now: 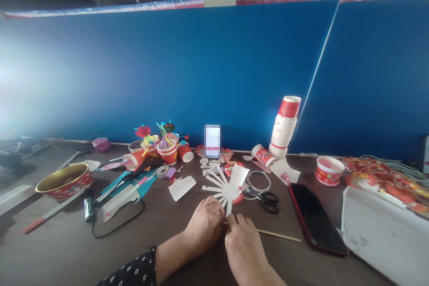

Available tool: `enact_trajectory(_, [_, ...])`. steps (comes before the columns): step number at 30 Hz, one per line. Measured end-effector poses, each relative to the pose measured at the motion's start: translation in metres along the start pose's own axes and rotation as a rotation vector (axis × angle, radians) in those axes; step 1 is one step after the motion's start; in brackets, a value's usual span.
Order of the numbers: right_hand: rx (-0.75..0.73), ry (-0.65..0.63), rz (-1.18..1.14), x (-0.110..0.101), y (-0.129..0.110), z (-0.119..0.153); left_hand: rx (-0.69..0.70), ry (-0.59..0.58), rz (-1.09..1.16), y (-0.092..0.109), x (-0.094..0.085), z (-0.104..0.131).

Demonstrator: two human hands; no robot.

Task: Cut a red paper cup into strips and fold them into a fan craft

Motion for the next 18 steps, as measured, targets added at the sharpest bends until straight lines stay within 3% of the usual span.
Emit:
enact_trajectory(7, [0.016, -0.093, -0.019, -0.001, 0.002, -0.003, -0.019, 0.024, 0.094, -0.006, 0.004, -0.005])
enact_trajectory(15, [0.081, -0.148, -0.136, -0.009, 0.018, 0.001, 0.073, 0.071, -0.054, 0.003, 0.003, -0.004])
enact_trajectory(18, [0.086, -0.106, -0.186, -0.015, 0.024, 0.002, 0.085, 0.062, -0.07, 0.004, 0.001, -0.005])
Point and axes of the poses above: each hand's wrist, its own z-axis away from the middle knuckle, its own x-axis out of the palm, y = z × x, the point moved 6 cm from there along -z, towards the middle knuckle, and after that the axes turned 13 degrees about -y, right-handed, at the moved point
